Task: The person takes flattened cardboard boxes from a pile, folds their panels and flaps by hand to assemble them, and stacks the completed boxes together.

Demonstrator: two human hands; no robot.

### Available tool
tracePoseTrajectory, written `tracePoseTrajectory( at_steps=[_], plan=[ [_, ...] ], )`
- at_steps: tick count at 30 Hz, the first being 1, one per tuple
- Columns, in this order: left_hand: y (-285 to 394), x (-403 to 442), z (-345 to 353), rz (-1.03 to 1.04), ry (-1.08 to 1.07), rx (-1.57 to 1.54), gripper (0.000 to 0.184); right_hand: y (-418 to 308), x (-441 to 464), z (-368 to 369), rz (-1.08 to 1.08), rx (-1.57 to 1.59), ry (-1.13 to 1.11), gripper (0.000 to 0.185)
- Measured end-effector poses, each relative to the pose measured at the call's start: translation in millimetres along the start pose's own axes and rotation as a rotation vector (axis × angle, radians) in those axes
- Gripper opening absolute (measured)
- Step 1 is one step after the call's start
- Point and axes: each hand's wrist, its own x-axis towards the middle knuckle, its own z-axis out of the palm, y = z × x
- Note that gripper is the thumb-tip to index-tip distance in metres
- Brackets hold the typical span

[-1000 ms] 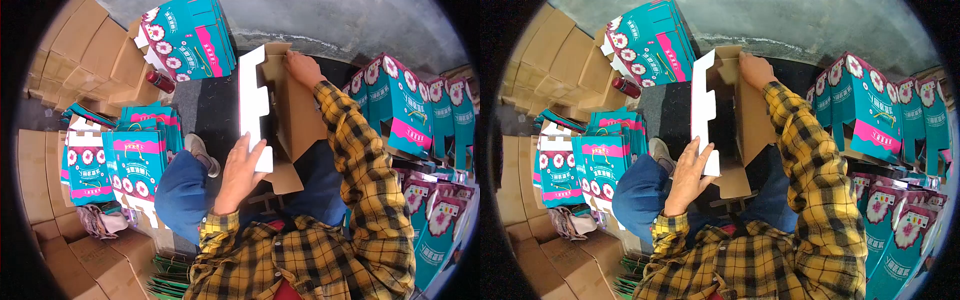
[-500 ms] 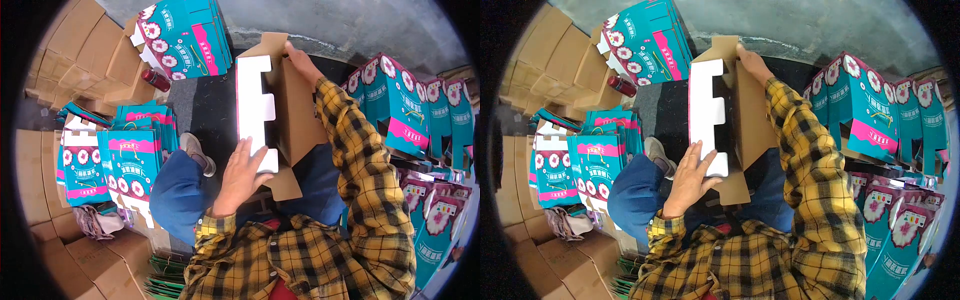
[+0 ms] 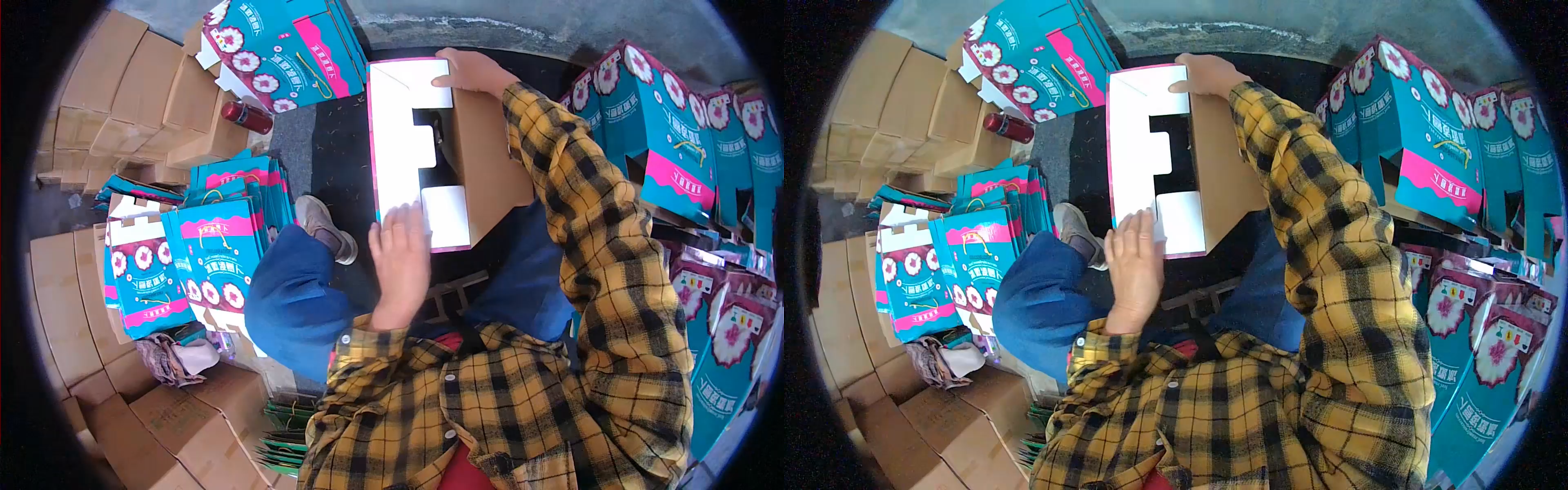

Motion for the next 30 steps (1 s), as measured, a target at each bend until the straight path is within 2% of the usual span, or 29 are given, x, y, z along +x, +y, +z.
tracePoseTrajectory(
  at_steps=[1, 5, 6, 8, 12, 16, 19, 21, 23, 25, 27, 28, 29, 30],
  plan=[
    [2, 2, 5, 0.023, 0.018, 0.109, 0.054, -4, -1, -2, -0.006, -0.020, -0.001, 0.073],
    [13, -1, 27, 0.243, -0.017, 0.015, 0.055, -4, -5, -3, 0.069, 0.008, -0.020, 0.069],
    [21, 1, 23, 0.247, -0.015, 0.019, 0.055, -1, -6, -2, 0.068, 0.018, -0.011, 0.069],
    [36, 5, 15, 0.155, -0.031, -0.203, 0.059, 4, -8, 2, 0.063, 0.027, 0.015, 0.069],
    [41, 8, 31, 0.121, -0.055, -0.090, 0.062, 0, -16, -5, 0.069, 0.069, 0.019, 0.072],
    [37, 2, 31, 0.151, -0.024, -0.067, 0.050, 5, -19, -12, 0.137, 0.046, -0.014, 0.067],
    [19, -4, 7, 0.146, 0.008, -0.090, 0.046, 16, -25, -27, 0.050, -0.132, -0.068, 0.060],
    [-8, -8, -2, 0.123, 0.010, -0.087, 0.043, 13, -36, -45, 0.189, 0.036, -0.383, 0.058],
    [-29, -8, -14, 0.072, 0.022, -0.131, 0.037, 21, -37, -41, 0.160, 0.072, -0.439, 0.055],
    [-33, -3, -24, -0.054, 0.060, -0.261, 0.024, 19, -44, -39, 0.155, 0.168, -0.426, 0.055],
    [-35, -4, -20, -0.307, -0.023, -0.252, 0.036, 14, -46, -38, 0.106, 0.093, -0.405, 0.053],
    [-34, -3, -15, -0.321, -0.014, -0.254, 0.036, 12, -46, -39, 0.099, 0.035, -0.320, 0.049],
    [-32, 1, -6, -0.342, 0.177, -0.391, 0.045, 10, -48, -39, 0.093, -0.020, -0.236, 0.045],
    [-32, 5, 0, -0.358, 0.369, -0.526, 0.054, 11, -53, -37, -0.061, -0.178, -0.010, 0.032]
  ],
)
